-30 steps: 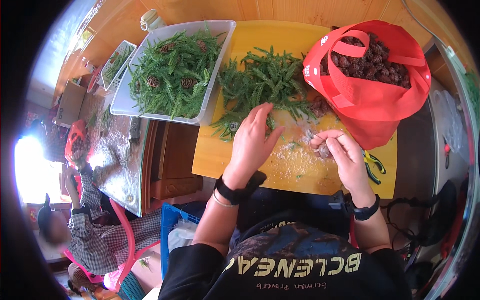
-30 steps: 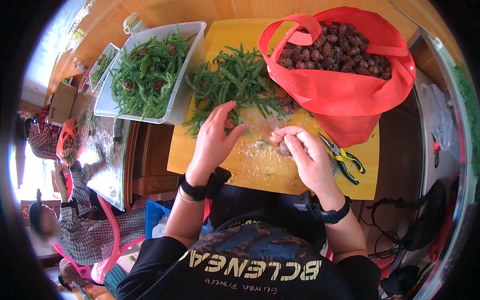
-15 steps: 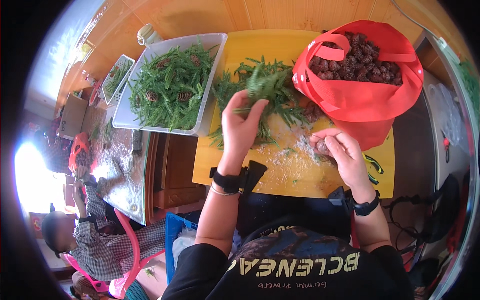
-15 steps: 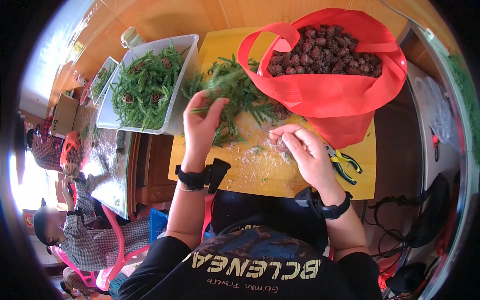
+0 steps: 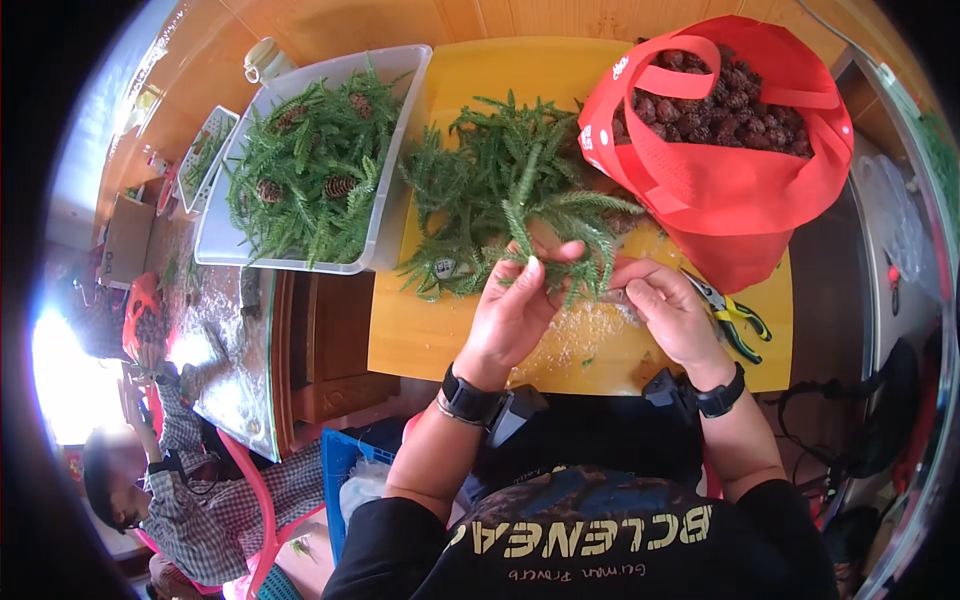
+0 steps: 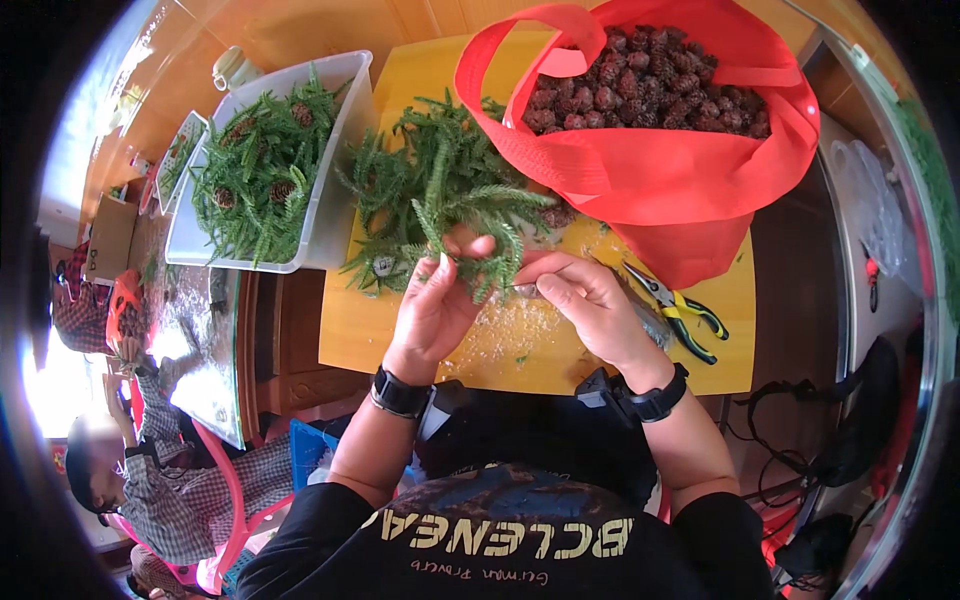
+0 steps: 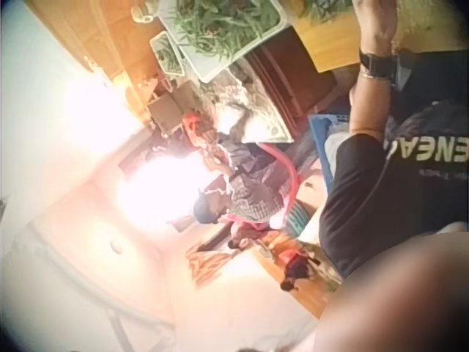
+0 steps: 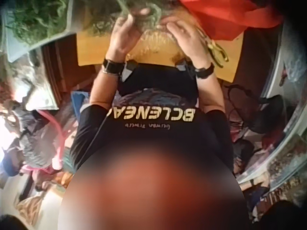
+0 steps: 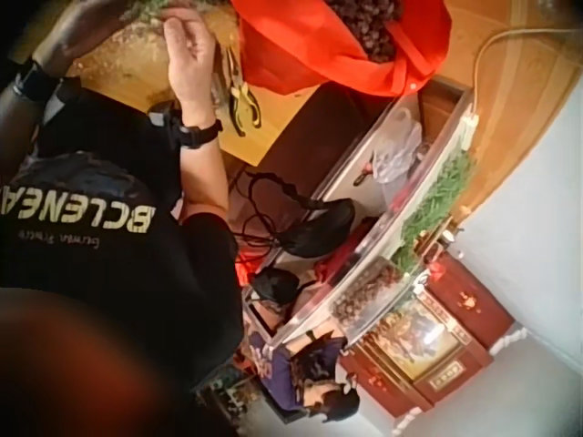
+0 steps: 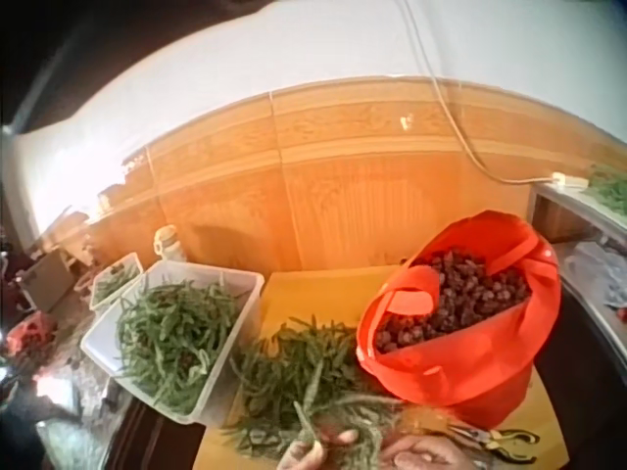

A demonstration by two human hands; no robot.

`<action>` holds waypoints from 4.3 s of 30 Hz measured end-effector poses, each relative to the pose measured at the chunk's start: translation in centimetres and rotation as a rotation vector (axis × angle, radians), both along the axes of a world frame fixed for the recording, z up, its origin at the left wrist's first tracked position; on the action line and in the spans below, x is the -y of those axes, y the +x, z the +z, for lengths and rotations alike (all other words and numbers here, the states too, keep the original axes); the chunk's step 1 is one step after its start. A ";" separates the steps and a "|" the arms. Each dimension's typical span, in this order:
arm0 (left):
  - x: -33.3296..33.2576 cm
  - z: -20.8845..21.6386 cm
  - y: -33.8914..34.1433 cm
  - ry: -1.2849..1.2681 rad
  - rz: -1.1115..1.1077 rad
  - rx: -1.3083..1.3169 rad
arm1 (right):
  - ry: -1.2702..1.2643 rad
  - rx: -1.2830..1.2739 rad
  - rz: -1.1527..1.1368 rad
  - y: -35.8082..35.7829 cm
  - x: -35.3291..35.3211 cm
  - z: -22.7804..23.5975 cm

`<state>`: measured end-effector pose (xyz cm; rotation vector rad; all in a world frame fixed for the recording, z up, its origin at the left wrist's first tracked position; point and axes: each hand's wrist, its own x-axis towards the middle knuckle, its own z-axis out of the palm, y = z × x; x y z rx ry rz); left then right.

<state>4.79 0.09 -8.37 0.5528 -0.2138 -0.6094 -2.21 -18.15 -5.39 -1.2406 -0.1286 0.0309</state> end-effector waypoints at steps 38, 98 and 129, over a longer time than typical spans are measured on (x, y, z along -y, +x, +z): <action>0.0 1.7 -1.3 0.414 0.145 0.275 | -0.149 -0.059 -0.247 -0.7 -0.3 -1.3; -0.6 0.8 -1.1 0.283 -0.229 0.203 | -0.350 0.057 -0.046 -0.5 0.5 -1.0; 0.5 1.2 -2.3 0.519 0.032 0.293 | -0.710 0.215 -0.100 -0.5 -1.1 -1.2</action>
